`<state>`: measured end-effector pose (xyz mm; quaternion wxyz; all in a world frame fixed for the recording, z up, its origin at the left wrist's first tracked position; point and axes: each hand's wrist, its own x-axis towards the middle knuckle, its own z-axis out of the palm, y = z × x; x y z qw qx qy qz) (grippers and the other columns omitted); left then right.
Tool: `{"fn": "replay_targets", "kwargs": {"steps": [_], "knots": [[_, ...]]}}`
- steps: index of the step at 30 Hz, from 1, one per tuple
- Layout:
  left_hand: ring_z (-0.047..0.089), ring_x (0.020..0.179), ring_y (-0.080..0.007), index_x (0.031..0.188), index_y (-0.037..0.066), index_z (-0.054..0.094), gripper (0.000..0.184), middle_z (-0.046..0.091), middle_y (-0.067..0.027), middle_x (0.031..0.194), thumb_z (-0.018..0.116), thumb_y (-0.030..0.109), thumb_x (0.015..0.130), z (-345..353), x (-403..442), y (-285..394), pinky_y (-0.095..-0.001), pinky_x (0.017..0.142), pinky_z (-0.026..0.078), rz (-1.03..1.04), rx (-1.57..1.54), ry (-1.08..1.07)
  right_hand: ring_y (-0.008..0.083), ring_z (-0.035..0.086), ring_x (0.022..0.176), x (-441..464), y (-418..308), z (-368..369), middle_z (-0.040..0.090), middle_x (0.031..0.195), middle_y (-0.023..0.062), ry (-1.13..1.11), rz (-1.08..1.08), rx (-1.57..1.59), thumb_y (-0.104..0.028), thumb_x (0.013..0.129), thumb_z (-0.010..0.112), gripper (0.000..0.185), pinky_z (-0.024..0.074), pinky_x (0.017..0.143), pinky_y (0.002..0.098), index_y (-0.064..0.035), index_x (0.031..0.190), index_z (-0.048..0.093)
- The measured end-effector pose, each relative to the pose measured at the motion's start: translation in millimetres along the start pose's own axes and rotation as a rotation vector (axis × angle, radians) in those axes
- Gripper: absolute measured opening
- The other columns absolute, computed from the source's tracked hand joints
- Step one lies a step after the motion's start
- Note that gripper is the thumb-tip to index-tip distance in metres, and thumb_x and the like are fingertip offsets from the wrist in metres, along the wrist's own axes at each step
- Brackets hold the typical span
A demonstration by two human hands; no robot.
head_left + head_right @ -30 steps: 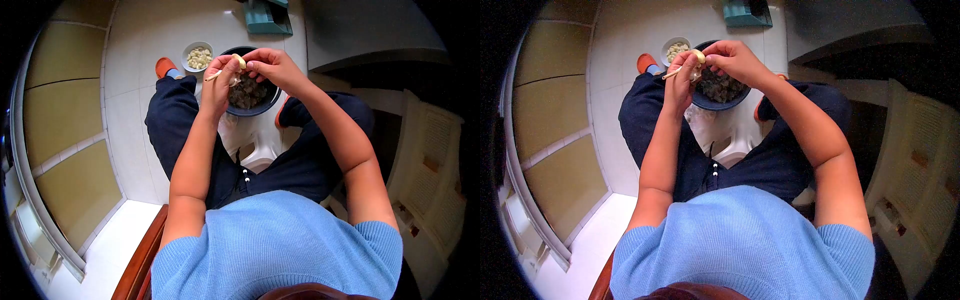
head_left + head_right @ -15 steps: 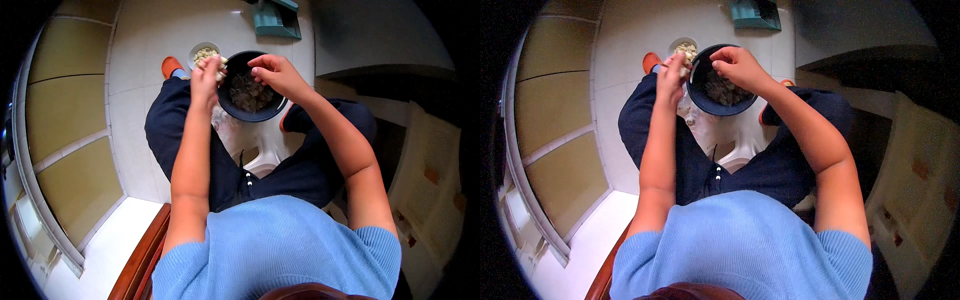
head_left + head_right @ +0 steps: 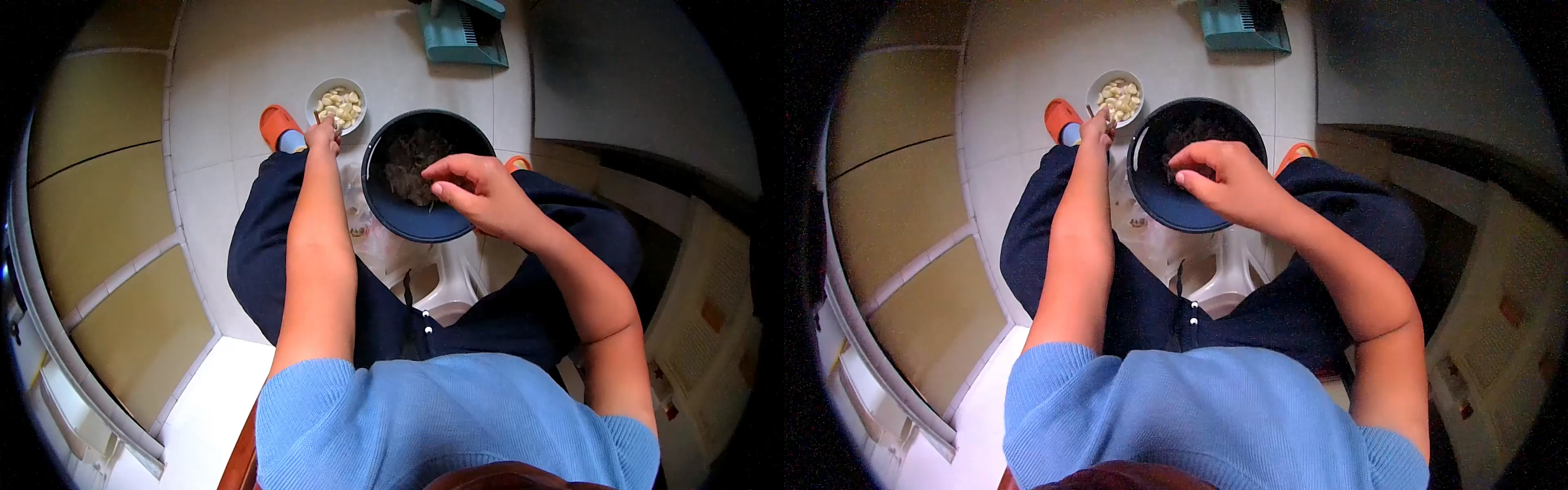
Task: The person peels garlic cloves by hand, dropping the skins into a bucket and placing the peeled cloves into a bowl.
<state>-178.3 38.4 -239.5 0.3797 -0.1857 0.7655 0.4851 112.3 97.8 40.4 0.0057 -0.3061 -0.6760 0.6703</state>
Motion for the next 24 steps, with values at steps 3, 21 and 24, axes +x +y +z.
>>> {"fn": "replay_targets", "kwargs": {"steps": [3,21,24], "knots": [[0.052,0.053,-0.0188,0.091,0.001,0.055,0.028,0.056,-0.0074,0.073,0.066,0.022,0.077,-3,8,5,-0.0303,0.04,0.038,0.047,0.019,-0.039,0.0076,0.055,0.077,-2,-1,2,0.06,0.087,0.0049,0.008,-0.02,-0.001,-0.007,0.084,0.055,0.021,0.0449,0.068,0.0211,0.0033,0.102,0.059],[0.06,0.066,-0.0141,0.1,0.005,0.055,0.034,0.061,-0.0053,0.085,0.048,0.037,0.09,-35,-222,85,-0.0237,0.049,0.044,0.373,-0.135,-0.568,0.0092,0.056,0.073,20,18,5,0.06,0.085,0.004,0.012,-0.15,-0.005,-0.016,0.088,0.053,0.025,0.0467,0.067,0.0228,0.0018,0.104,0.058],[0.057,0.068,-0.0112,0.11,0.005,0.053,0.044,0.06,-0.0043,0.085,0.039,0.043,0.093,-48,-279,58,-0.0217,0.055,0.042,0.407,-0.139,-0.726,0.0084,0.056,0.072,15,13,10,0.06,0.085,0.0037,-0.025,-0.183,0.161,-0.019,0.089,0.054,0.026,0.0469,0.066,0.0214,0.0007,0.106,0.057]]}}
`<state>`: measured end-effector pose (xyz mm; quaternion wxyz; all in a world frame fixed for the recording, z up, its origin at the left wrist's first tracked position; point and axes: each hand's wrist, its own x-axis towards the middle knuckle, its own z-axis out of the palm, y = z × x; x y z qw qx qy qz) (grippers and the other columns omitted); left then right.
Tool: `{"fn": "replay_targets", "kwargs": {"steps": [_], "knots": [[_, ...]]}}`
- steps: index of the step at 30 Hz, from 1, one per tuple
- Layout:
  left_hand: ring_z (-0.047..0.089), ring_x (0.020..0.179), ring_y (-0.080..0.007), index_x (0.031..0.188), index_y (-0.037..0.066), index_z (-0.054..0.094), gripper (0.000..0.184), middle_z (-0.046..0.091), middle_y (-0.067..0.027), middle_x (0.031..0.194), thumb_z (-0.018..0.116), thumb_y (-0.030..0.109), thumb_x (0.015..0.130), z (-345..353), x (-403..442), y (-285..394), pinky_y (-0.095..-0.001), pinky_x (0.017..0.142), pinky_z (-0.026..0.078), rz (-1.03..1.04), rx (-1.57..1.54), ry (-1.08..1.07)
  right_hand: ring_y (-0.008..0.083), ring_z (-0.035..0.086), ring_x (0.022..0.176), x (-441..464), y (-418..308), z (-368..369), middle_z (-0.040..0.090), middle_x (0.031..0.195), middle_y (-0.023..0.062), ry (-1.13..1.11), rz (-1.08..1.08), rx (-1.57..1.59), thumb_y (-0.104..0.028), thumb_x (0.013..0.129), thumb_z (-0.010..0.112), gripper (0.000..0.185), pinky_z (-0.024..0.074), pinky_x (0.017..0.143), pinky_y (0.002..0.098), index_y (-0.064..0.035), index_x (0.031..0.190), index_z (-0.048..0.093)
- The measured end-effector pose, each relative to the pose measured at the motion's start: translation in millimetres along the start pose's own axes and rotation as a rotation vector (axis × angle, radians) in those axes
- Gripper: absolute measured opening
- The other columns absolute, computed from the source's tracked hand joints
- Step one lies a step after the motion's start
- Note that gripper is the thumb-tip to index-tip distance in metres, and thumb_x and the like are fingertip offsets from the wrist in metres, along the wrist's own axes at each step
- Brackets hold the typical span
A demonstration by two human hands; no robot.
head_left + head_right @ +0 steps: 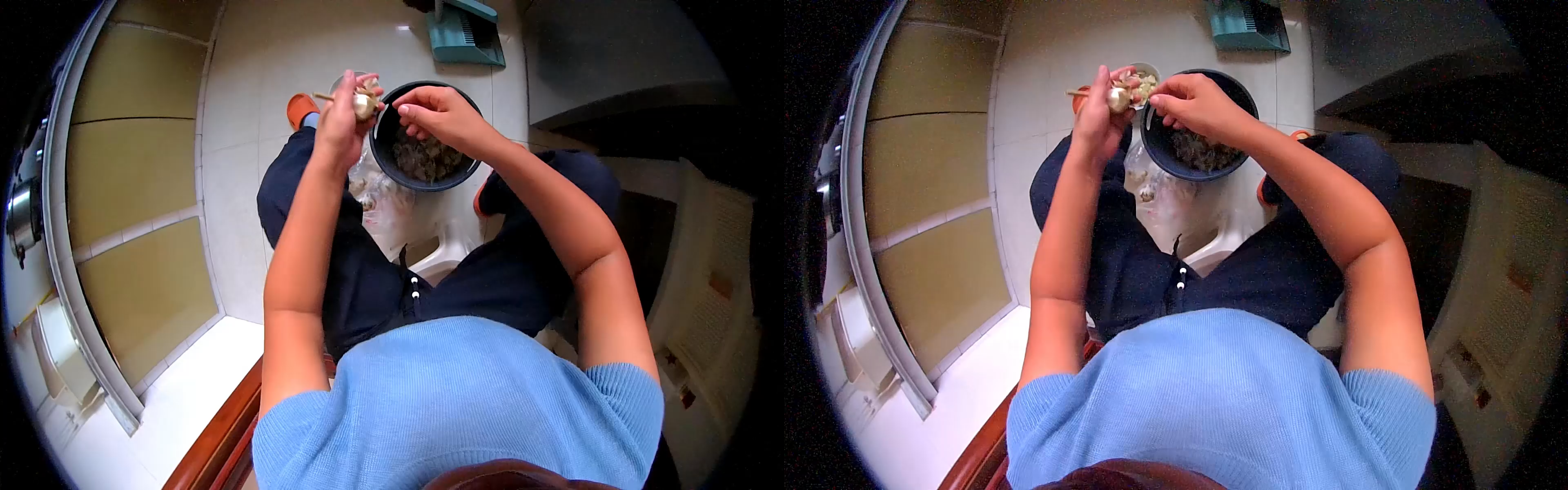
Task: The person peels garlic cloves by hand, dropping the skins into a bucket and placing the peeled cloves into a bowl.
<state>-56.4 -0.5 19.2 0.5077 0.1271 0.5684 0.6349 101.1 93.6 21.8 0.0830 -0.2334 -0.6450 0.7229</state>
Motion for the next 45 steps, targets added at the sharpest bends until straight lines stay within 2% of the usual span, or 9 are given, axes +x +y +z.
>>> {"fn": "replay_targets", "kwargs": {"steps": [2,7,14,22,24,28,37,43,45], "knots": [[0.054,0.072,-0.0091,0.114,0.003,0.051,0.047,0.058,-0.0038,0.088,0.037,0.043,0.094,6,-24,-14,-0.0212,0.058,0.041,0.082,-0.014,-0.015,0.0071,0.055,0.07,-3,-1,3,0.06,0.084,0.0032,-0.05,0.012,0.236,-0.022,0.089,0.056,0.028,0.0468,0.062,0.0198,0.0001,0.106,0.057],[0.05,0.093,-0.0143,0.121,0.0,0.042,0.044,0.05,-0.0095,0.105,0.037,0.037,0.095,17,-45,-45,-0.0262,0.083,0.04,0.203,-0.085,0.005,0.0061,0.055,0.068,-9,3,14,0.059,0.08,0.0027,-0.083,0.067,0.117,-0.019,0.085,0.061,0.031,0.0463,0.058,0.0186,0.0021,0.106,0.055],[0.053,0.095,-0.016,0.127,0.006,0.033,0.041,0.048,-0.0101,0.11,0.044,0.024,0.092,17,-23,-60,-0.0284,0.078,0.046,0.192,-0.021,-0.12,0.0088,0.054,0.058,2,21,1,0.058,0.073,0.0037,0.076,-0.004,0.059,-0.004,0.08,0.052,0.024,0.0453,0.052,0.0213,0.0035,0.102,0.057],[0.053,0.083,-0.0087,0.117,0.002,0.046,0.035,0.052,-0.0046,0.099,0.057,0.01,0.084,23,-13,-56,-0.021,0.07,0.045,0.232,0.043,-0.086,0.0098,0.056,0.062,10,24,-16,0.06,0.073,0.0041,0.165,0.046,-0.131,-0.012,0.079,0.059,0.021,0.045,0.055,0.0228,0.0014,0.095,0.061],[0.055,0.085,-0.0098,0.114,-0.001,0.053,0.035,0.054,-0.0035,0.096,0.062,0.01,0.083,24,-10,-57,-0.0222,0.075,0.046,0.34,0.139,-0.061,0.0108,0.056,0.061,11,22,-15,0.062,0.073,0.0056,0.306,-0.321,-0.353,-0.016,0.076,0.063,0.024,0.0453,0.056,0.0235,0.0018,0.093,0.063],[0.056,0.089,-0.0106,0.116,-0.002,0.052,0.036,0.057,-0.0031,0.094,0.06,0.008,0.082,21,-12,-57,-0.0231,0.078,0.046,0.399,0.248,-0.036,0.008,0.056,0.069,10,16,-17,0.062,0.08,0.003,0.184,-0.283,-0.42,-0.01,0.08,0.062,0.021,0.0462,0.061,0.0218,0.0021,0.097,0.061],[0.055,0.092,-0.0099,0.123,-0.004,0.047,0.042,0.058,-0.0056,0.104,0.054,0.004,0.082,18,-21,-42,-0.0228,0.081,0.044,0.258,0.109,-0.146,0.0074,0.055,0.071,11,3,-24,0.06,0.083,0.0036,-0.043,-0.028,-0.037,-0.011,0.082,0.062,0.027,0.0457,0.06,0.0204,-0.0009,0.106,0.059],[0.054,0.093,-0.0113,0.131,-0.006,0.034,0.052,0.052,-0.0077,0.111,0.053,0.011,0.085,20,-25,-38,-0.0245,0.083,0.043,0.219,0.129,-0.281,0.009,0.055,0.077,12,9,-26,0.06,0.086,0.0055,-0.032,-0.239,-0.393,-0.013,0.08,0.063,0.024,0.0466,0.063,0.0217,-0.0038,0.102,0.062],[0.052,0.096,-0.012,0.133,-0.006,0.029,0.056,0.05,-0.0094,0.115,0.053,0.013,0.085,19,-25,-40,-0.0246,0.085,0.042,0.215,0.183,-0.305,0.0096,0.053,0.064,8,5,-22,0.06,0.071,0.0047,0.015,-0.317,-0.414,-0.017,0.072,0.068,0.025,0.0425,0.058,0.0242,-0.0011,0.091,0.064]]}}
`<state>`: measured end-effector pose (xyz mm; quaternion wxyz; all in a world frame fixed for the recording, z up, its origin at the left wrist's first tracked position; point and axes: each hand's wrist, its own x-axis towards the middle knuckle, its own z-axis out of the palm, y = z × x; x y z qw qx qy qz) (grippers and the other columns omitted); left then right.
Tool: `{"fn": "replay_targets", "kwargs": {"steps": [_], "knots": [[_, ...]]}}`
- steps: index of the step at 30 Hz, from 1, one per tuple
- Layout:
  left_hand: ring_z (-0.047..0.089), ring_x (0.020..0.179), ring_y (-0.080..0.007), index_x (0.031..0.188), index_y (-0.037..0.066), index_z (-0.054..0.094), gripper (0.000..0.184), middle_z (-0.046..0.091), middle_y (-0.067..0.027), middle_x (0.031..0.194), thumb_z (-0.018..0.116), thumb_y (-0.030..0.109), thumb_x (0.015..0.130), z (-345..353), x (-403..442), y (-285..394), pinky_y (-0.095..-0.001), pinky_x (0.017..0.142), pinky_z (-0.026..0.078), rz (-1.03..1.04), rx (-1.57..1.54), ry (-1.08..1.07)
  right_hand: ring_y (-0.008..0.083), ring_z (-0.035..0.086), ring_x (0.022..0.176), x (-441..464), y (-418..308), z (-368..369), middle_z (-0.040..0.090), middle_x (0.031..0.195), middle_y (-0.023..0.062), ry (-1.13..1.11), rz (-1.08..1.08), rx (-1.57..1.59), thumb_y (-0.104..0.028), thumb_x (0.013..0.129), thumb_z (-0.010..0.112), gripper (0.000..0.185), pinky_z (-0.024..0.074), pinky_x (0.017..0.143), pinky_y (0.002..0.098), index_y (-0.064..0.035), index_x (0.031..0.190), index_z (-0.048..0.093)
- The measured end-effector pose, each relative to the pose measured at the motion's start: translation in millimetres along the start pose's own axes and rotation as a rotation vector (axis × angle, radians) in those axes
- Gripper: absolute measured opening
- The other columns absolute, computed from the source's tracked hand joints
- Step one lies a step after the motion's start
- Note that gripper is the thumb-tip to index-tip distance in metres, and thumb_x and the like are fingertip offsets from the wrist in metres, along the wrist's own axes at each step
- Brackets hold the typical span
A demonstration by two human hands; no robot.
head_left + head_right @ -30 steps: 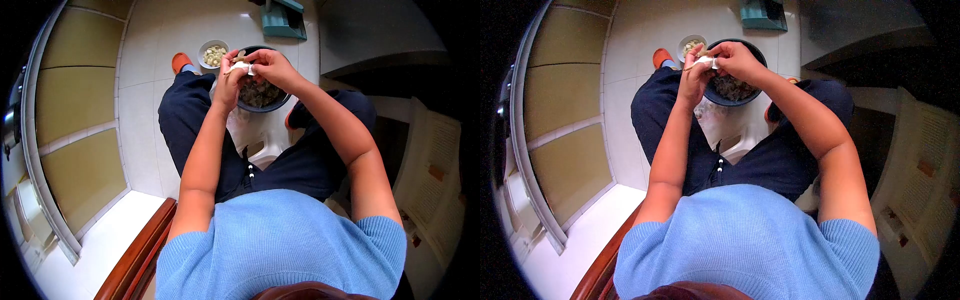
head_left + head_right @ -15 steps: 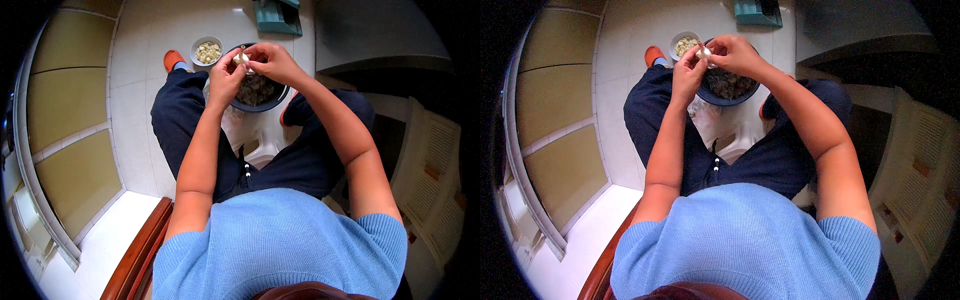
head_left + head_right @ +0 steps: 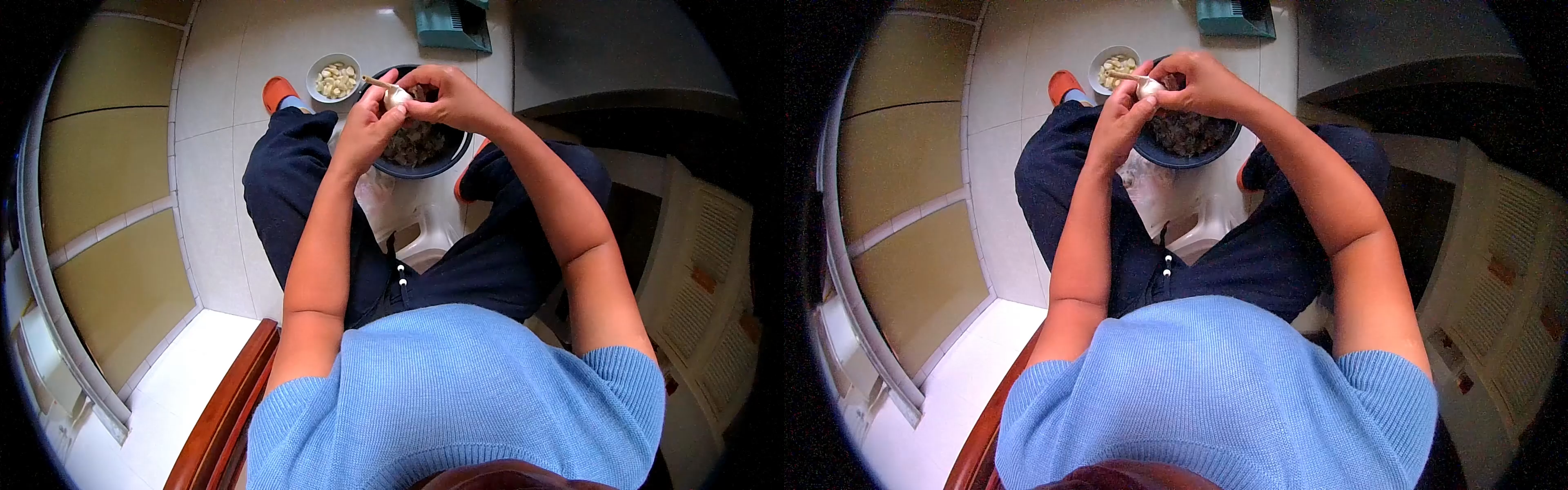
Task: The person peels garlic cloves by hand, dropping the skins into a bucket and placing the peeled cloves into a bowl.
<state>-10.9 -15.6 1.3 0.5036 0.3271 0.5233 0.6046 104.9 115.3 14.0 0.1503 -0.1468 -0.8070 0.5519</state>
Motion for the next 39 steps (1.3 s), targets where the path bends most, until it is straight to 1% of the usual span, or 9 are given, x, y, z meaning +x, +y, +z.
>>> {"fn": "replay_targets", "kwargs": {"steps": [13,19,21,26,28,33,35,38,39], "knots": [[0.054,0.083,-0.0102,0.132,-0.004,0.034,0.057,0.055,-0.0056,0.101,0.053,0.026,0.087,-4,-9,-5,-0.0221,0.079,0.043,-0.025,0.069,-0.146,0.0093,0.058,0.063,-13,-21,2,0.062,0.072,0.007,-0.157,0.093,0.192,-0.013,0.08,0.057,0.026,0.0464,0.06,0.0233,0.0034,0.1,0.058],[0.054,0.083,-0.0104,0.132,-0.004,0.034,0.056,0.055,-0.0052,0.101,0.052,0.025,0.088,-2,-8,-4,-0.0228,0.077,0.045,-0.015,0.025,-0.148,0.0128,0.06,0.062,-13,-12,5,0.062,0.076,0.0094,-0.087,-0.08,-0.038,-0.014,0.082,0.056,0.023,0.0471,0.059,0.0252,0.0016,0.098,0.059],[0.055,0.086,-0.0117,0.13,-0.004,0.035,0.055,0.055,-0.0064,0.103,0.056,0.021,0.086,1,-5,-3,-0.0244,0.077,0.046,0.122,0.093,-0.019,0.0131,0.059,0.066,-10,-4,4,0.062,0.078,0.009,-0.118,0.03,0.074,-0.016,0.082,0.056,0.022,0.0466,0.062,0.0257,0.0013,0.097,0.059],[0.052,0.1,-0.0112,0.125,-0.003,0.042,0.048,0.054,-0.0071,0.111,0.059,0.007,0.081,0,3,-5,-0.0233,0.086,0.042,0.1,0.244,0.106,0.0122,0.056,0.074,-4,16,5,0.061,0.08,0.0081,-0.002,0.063,0.258,-0.017,0.082,0.058,0.023,0.0444,0.067,0.0255,0.0005,0.096,0.061],[0.054,0.095,-0.0089,0.12,-0.002,0.048,0.043,0.056,-0.0052,0.106,0.061,0.008,0.08,5,3,-3,-0.0222,0.083,0.043,0.113,0.487,0.143,0.0152,0.058,0.08,-3,13,0,0.061,0.087,0.0077,0.056,0.007,-0.105,-0.01,0.082,0.059,0.02,0.0459,0.075,0.0252,-0.0013,0.099,0.062],[0.058,0.08,-0.013,0.109,-0.002,0.054,0.042,0.062,-0.0081,0.087,0.067,0.012,0.072,7,8,-17,-0.0248,0.073,0.047,0.176,0.512,0.23,0.0196,0.058,0.076,-7,9,6,0.059,0.084,0.0096,0.127,-0.129,-0.203,-0.009,0.079,0.059,0.015,0.0463,0.069,0.0275,-0.0008,0.092,0.063],[0.058,0.075,-0.0145,0.103,-0.002,0.056,0.034,0.062,-0.0084,0.088,0.066,0.013,0.073,3,10,-25,-0.0254,0.069,0.046,-0.104,0.35,0.139,0.0227,0.057,0.072,-11,2,13,0.058,0.081,0.0115,0.151,-0.206,-0.245,-0.008,0.078,0.059,0.014,0.0459,0.065,0.0298,0.0008,0.089,0.062],[0.057,0.073,-0.0148,0.094,0.0,0.057,0.024,0.063,-0.008,0.085,0.064,0.012,0.075,13,4,-23,-0.027,0.067,0.046,-0.146,0.173,0.141,0.0288,0.058,0.074,-12,4,20,0.057,0.078,0.0137,0.132,-0.213,-0.263,-0.016,0.076,0.06,0.017,0.0457,0.066,0.0355,-0.0003,0.082,0.063],[0.058,0.072,-0.0154,0.09,0.0,0.058,0.018,0.063,-0.0082,0.08,0.062,0.01,0.075,11,6,-27,-0.0287,0.066,0.046,-0.04,0.445,0.129,0.0288,0.057,0.075,-12,4,21,0.057,0.076,0.0133,0.147,-0.208,-0.307,-0.017,0.077,0.059,0.016,0.0452,0.066,0.0364,-0.0012,0.08,0.063]]}}
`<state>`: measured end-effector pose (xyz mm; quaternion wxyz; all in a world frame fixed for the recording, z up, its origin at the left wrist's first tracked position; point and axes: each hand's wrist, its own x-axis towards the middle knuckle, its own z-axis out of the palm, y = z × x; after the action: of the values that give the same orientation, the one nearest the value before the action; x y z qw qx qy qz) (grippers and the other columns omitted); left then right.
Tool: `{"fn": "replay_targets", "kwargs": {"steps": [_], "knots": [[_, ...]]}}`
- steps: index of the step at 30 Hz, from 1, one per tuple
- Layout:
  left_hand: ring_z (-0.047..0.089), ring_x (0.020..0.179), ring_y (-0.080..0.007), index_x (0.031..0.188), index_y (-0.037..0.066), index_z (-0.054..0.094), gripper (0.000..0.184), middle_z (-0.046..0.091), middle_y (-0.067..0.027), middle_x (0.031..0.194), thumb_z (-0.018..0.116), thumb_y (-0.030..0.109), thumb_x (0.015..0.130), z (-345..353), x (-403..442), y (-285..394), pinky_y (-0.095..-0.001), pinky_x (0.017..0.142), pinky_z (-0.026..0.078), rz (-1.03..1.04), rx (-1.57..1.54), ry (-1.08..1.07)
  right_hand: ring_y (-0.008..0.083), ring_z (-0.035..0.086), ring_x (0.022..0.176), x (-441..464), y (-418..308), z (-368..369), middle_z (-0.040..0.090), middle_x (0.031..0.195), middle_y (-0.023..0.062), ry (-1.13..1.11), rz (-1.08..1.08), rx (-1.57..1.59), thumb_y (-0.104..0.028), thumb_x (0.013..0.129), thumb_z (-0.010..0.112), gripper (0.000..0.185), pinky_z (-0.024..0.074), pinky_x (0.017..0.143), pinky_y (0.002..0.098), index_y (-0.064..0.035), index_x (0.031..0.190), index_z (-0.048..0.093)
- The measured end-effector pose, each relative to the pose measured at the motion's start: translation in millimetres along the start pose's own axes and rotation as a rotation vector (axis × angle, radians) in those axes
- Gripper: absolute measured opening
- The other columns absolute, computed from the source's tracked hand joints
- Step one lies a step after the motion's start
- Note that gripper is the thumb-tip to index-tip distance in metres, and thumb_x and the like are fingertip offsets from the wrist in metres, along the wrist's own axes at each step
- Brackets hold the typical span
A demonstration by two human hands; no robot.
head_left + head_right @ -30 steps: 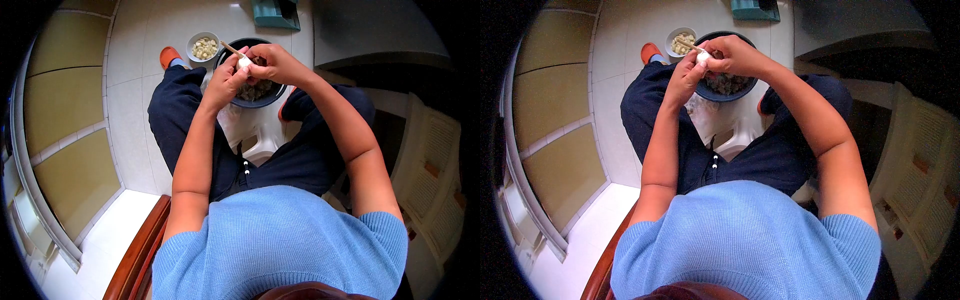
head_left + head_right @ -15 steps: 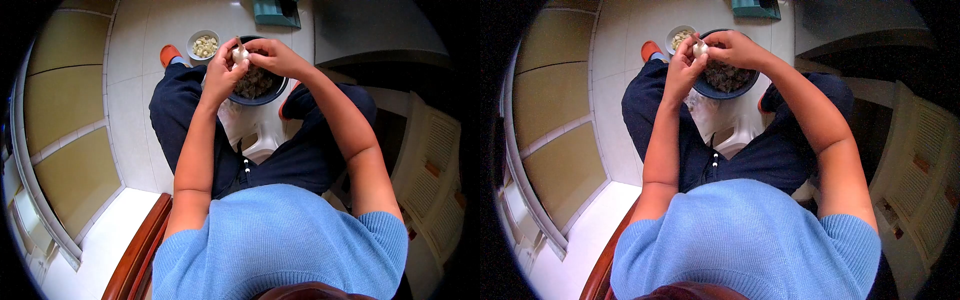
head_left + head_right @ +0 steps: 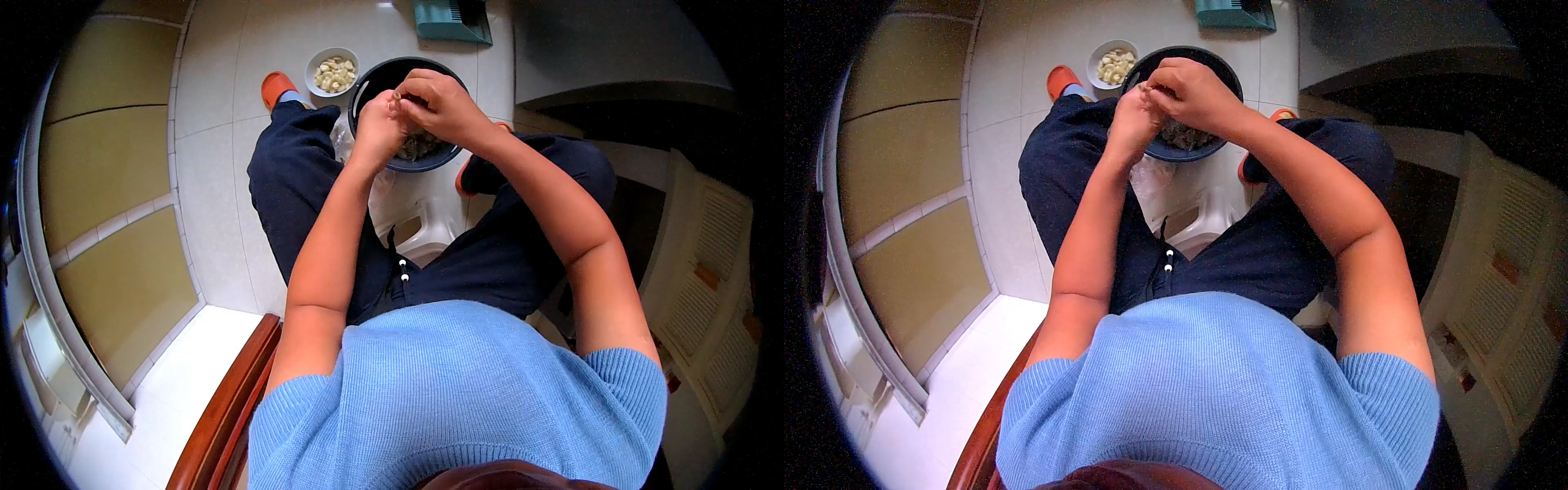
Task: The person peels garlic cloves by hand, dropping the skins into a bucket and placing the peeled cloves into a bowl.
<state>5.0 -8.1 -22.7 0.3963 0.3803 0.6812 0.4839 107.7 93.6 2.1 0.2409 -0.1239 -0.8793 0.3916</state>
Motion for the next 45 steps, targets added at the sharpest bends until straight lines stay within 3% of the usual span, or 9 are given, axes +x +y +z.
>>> {"fn": "replay_targets", "kwargs": {"steps": [7,12,15,20,25,31,33,39,45], "knots": [[0.06,0.069,-0.0236,0.088,0.001,0.057,0.021,0.061,-0.0133,0.076,0.065,0.013,0.072,19,-10,17,-0.0307,0.066,0.046,0.129,0.022,0.148,0.0259,0.056,0.063,-2,6,11,0.054,0.066,0.0125,0.145,0.22,0.032,-0.018,0.081,0.057,0.019,0.0435,0.059,0.0361,-0.0013,0.072,0.058],[0.06,0.072,-0.0232,0.092,0.002,0.057,0.025,0.06,-0.0126,0.079,0.065,0.012,0.07,17,-6,8,-0.03,0.068,0.046,0.163,0.141,0.158,0.0099,0.05,0.055,2,13,8,0.052,0.061,0.0026,0.217,0.648,0.903,-0.024,0.088,0.054,0.025,0.0403,0.052,0.0258,-0.0044,0.073,0.056],[0.06,0.075,-0.0206,0.093,0.002,0.057,0.025,0.06,-0.0108,0.083,0.064,0.008,0.069,16,-7,14,-0.0285,0.069,0.046,0.182,0.053,0.206,0.0093,0.049,0.054,1,20,-7,0.054,0.064,-0.0002,0.206,0.708,1.063,-0.027,0.089,0.052,0.025,0.04,0.052,0.0219,-0.0053,0.077,0.056],[0.055,0.073,-0.0103,0.105,0.002,0.053,0.034,0.058,-0.0026,0.087,0.067,0.011,0.075,6,-1,3,-0.0237,0.066,0.046,0.045,-0.177,0.21,0.0119,0.05,0.055,0,22,-15,0.055,0.064,0.0012,0.238,0.812,0.884,-0.027,0.089,0.052,0.028,0.0421,0.053,0.0254,-0.0025,0.077,0.058],[0.053,0.069,-0.0098,0.11,0.003,0.048,0.031,0.057,-0.0032,0.087,0.054,0.019,0.085,-8,7,0,-0.0214,0.056,0.042,-0.106,-0.709,0.151,0.0277,0.061,0.065,-10,42,0,0.062,0.068,0.0156,-0.181,0.622,0.038,-0.023,0.079,0.059,0.023,0.0461,0.06,0.0372,-0.0004,0.08,0.064],[0.059,0.083,-0.018,0.111,0.003,0.047,0.023,0.058,-0.0092,0.099,0.047,0.011,0.089,-14,12,-7,-0.0295,0.075,0.05,-0.151,-0.846,0.293,0.0356,0.061,0.076,-17,46,7,0.063,0.079,0.0186,-0.368,0.608,-0.224,-0.022,0.076,0.06,0.021,0.0476,0.068,0.0441,-0.0036,0.083,0.066],[0.058,0.085,-0.0167,0.11,0.002,0.046,0.023,0.056,-0.0084,0.1,0.048,0.009,0.088,-14,10,-9,-0.029,0.076,0.05,-0.147,-0.868,0.268,0.0305,0.062,0.07,-14,46,8,0.063,0.075,0.0167,-0.207,0.395,-0.194,-0.024,0.078,0.06,0.022,0.0481,0.065,0.0399,-0.0038,0.082,0.066],[0.057,0.09,-0.0154,0.11,0.003,0.047,0.023,0.057,-0.0071,0.099,0.053,0.01,0.088,-5,8,-6,-0.0302,0.079,0.049,-0.178,-0.849,0.243,0.0043,0.049,0.065,-3,15,6,0.056,0.068,0.0002,0.058,0.386,0.358,-0.017,0.085,0.061,0.019,0.0407,0.056,0.0201,0.0012,0.086,0.06],[0.056,0.089,-0.0145,0.11,0.003,0.047,0.026,0.056,-0.007,0.099,0.056,0.009,0.087,1,8,-5,-0.0289,0.077,0.048,-0.114,-0.861,0.189,0.0046,0.054,0.063,-2,15,7,0.061,0.07,0.0029,0.099,0.381,0.249,-0.014,0.082,0.063,0.017,0.0434,0.056,0.0193,0.0026,0.087,0.061]]}}
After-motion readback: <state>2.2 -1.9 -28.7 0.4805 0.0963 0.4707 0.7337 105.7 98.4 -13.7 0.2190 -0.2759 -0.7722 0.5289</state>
